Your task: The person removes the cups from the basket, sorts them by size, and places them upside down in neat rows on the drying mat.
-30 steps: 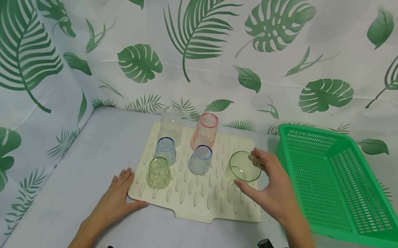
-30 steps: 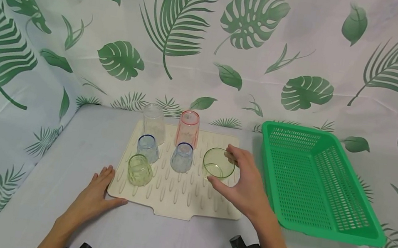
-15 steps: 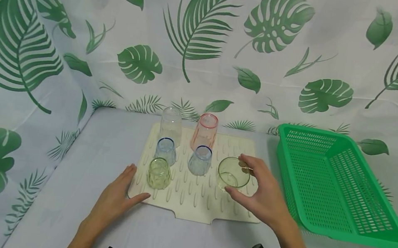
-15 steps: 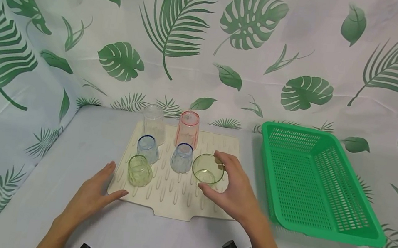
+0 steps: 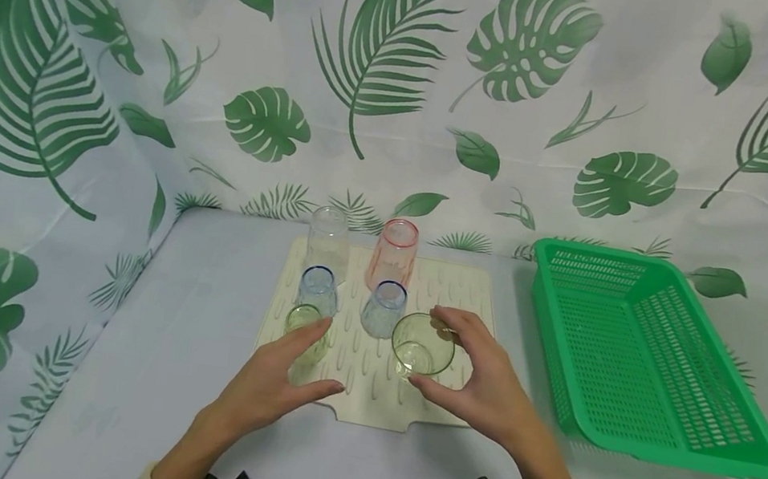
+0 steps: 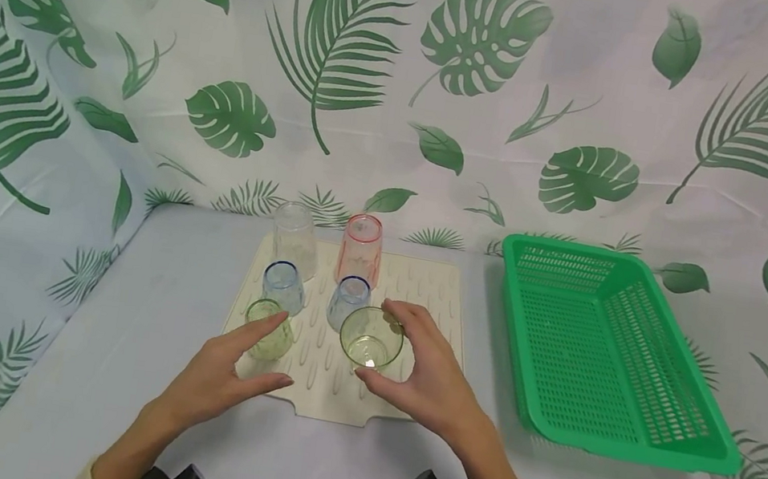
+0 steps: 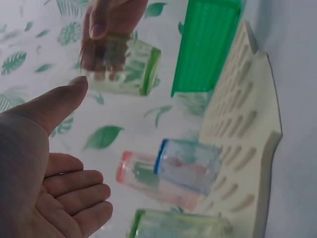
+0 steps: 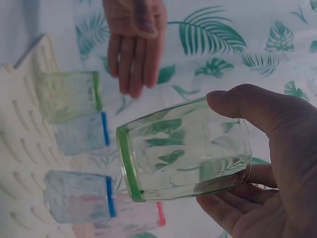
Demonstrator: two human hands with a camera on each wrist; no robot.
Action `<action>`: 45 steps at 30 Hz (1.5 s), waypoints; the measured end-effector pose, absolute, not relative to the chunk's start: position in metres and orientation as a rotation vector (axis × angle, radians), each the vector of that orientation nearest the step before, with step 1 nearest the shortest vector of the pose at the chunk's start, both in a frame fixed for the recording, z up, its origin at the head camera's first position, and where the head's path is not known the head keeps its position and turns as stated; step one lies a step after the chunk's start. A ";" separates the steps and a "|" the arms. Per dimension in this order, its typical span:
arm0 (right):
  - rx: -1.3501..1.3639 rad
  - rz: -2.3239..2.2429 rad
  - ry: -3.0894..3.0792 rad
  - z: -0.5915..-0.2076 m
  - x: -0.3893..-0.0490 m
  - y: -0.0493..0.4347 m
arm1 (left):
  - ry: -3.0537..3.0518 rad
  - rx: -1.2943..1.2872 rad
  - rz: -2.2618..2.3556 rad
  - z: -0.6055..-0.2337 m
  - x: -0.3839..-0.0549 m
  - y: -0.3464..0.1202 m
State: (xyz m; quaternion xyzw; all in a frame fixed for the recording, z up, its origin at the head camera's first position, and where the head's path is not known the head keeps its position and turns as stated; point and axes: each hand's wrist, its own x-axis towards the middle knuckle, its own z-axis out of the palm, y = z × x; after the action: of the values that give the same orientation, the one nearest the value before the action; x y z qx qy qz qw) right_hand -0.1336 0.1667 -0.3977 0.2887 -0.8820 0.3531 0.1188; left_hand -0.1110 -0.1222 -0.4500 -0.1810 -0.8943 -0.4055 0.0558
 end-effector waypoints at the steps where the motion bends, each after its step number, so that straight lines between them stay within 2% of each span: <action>1: 0.854 1.029 -2.582 -0.397 -0.133 0.165 | -2.711 -0.577 -1.244 -0.448 -0.111 -0.119; 13: 0.973 1.074 -2.641 -0.396 -0.122 0.147 | -2.608 -0.877 -1.285 -0.435 -0.115 -0.092; 45: 1.057 1.211 -2.673 -0.396 -0.116 0.142 | -2.427 -0.937 -1.519 -0.428 -0.121 -0.084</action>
State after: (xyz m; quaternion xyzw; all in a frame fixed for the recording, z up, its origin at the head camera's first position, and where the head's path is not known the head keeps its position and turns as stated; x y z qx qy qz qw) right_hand -0.1156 0.1415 -0.3961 0.3387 -0.8569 0.3884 0.0114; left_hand -0.1205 -0.0838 -0.4283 -0.3104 -0.8039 -0.5033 0.0643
